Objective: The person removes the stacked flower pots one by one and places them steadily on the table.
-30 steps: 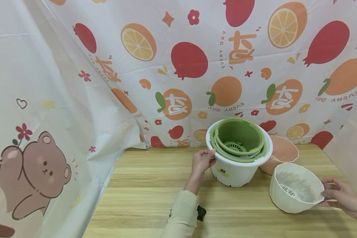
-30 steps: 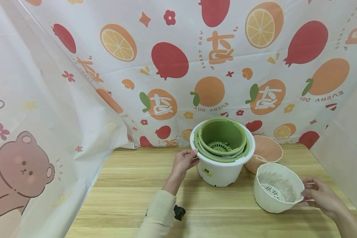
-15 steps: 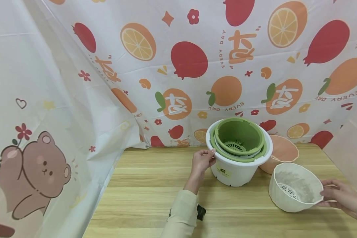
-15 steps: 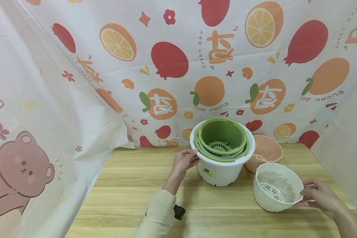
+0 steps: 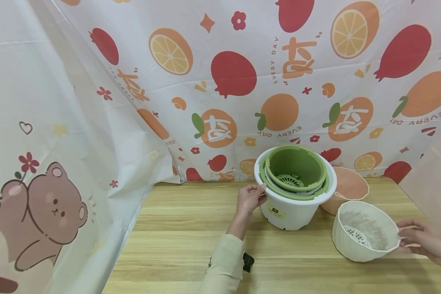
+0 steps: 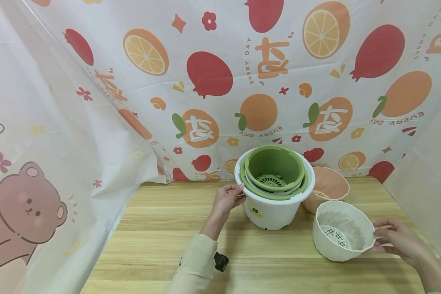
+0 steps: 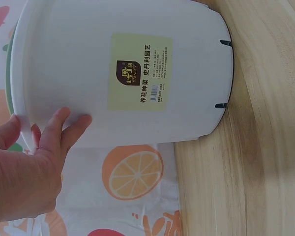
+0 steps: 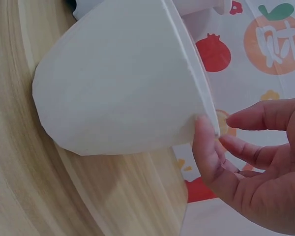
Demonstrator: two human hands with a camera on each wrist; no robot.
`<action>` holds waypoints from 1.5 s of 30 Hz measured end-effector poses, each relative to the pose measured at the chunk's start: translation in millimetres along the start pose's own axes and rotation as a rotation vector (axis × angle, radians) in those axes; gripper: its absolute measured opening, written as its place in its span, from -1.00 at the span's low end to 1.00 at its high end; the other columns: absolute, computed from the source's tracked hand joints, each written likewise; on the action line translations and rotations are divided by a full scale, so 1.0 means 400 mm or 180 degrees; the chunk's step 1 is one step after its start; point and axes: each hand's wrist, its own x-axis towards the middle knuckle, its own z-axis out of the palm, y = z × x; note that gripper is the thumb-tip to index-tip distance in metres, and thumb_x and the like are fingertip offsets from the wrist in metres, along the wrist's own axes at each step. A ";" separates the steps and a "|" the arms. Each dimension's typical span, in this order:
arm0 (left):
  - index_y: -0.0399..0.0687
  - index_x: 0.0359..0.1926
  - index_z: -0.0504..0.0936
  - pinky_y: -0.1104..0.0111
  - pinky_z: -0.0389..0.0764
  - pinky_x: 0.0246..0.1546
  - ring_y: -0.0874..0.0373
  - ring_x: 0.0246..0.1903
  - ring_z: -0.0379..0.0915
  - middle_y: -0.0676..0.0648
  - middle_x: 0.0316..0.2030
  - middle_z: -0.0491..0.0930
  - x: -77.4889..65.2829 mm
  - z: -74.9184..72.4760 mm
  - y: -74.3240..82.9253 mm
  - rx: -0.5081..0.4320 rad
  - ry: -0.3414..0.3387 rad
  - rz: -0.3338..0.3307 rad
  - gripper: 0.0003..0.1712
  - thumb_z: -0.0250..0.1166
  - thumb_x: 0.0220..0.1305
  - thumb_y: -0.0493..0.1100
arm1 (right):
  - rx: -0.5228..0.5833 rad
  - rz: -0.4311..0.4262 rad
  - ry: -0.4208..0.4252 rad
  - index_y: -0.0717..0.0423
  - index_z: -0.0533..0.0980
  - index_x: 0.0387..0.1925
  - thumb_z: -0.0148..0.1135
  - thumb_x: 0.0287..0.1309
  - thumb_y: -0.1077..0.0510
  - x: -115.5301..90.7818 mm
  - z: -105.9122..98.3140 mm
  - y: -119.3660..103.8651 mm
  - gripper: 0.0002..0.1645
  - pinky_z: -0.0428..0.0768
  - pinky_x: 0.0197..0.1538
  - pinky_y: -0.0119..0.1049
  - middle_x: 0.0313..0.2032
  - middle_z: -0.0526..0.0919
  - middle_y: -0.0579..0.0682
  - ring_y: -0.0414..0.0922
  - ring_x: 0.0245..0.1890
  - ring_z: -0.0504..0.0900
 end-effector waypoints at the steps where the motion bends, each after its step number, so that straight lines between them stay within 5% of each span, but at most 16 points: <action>1: -0.35 -0.28 0.53 0.36 0.63 -0.29 0.12 -0.39 0.57 -0.17 -0.40 0.60 0.000 0.000 0.000 -0.0005 -0.0001 -0.0001 -0.74 0.26 0.19 -0.17 | -0.0010 -0.0004 0.0001 -0.10 0.43 -0.31 -0.07 0.21 0.39 0.000 -0.001 -0.001 -0.69 0.65 -0.36 -0.23 -0.42 0.50 0.01 -0.12 -0.46 0.56; 13: -0.34 -0.29 0.54 0.37 0.63 -0.30 0.13 -0.39 0.57 -0.17 -0.39 0.60 -0.003 0.000 0.001 0.0028 0.0004 -0.0012 -0.74 0.26 0.19 -0.16 | -0.0246 -0.0034 0.0057 -0.08 0.42 -0.25 -0.06 0.27 0.31 0.000 0.008 -0.032 -0.79 0.63 -0.39 -0.24 -0.42 0.50 -0.01 -0.15 -0.48 0.53; 24: -0.35 -0.26 0.54 0.37 0.63 -0.30 0.14 -0.40 0.57 -0.17 -0.39 0.60 -0.004 0.002 0.001 0.0057 -0.0026 -0.0002 -0.72 0.25 0.20 -0.14 | 0.0049 -0.0467 -0.0066 -0.23 0.47 -0.28 -0.12 0.28 0.39 0.005 0.023 -0.068 -0.59 0.64 -0.41 -0.26 -0.38 0.52 -0.11 -0.17 -0.48 0.54; 29: -0.34 -0.26 0.54 0.37 0.63 -0.31 0.14 -0.40 0.57 -0.16 -0.39 0.60 -0.004 0.001 0.001 0.0078 -0.0011 -0.0007 -0.72 0.25 0.20 -0.14 | -0.0111 -0.0456 -0.0014 -0.25 0.44 -0.26 -0.13 0.32 0.33 0.009 0.037 -0.096 -0.63 0.64 -0.39 -0.24 -0.34 0.55 -0.14 -0.14 -0.45 0.54; 36: -0.34 -0.27 0.54 0.37 0.63 -0.31 0.15 -0.41 0.57 -0.17 -0.39 0.60 -0.005 0.001 0.000 0.0076 -0.0005 -0.0002 -0.73 0.25 0.20 -0.15 | 0.0136 -0.0648 -0.0309 -0.24 0.46 -0.24 -0.22 0.33 0.38 0.022 0.052 -0.134 -0.55 0.64 -0.39 -0.27 -0.33 0.59 -0.17 -0.15 -0.44 0.56; 45: -0.34 -0.27 0.54 0.38 0.63 -0.32 0.16 -0.43 0.56 -0.16 -0.40 0.61 -0.007 0.001 0.000 0.0046 0.0002 0.0016 -0.73 0.26 0.20 -0.15 | -0.0118 -0.0560 -0.0147 -0.28 0.41 -0.22 -0.11 0.33 0.29 0.039 0.075 -0.173 -0.67 0.65 -0.38 -0.18 -0.33 0.59 -0.16 -0.11 -0.43 0.57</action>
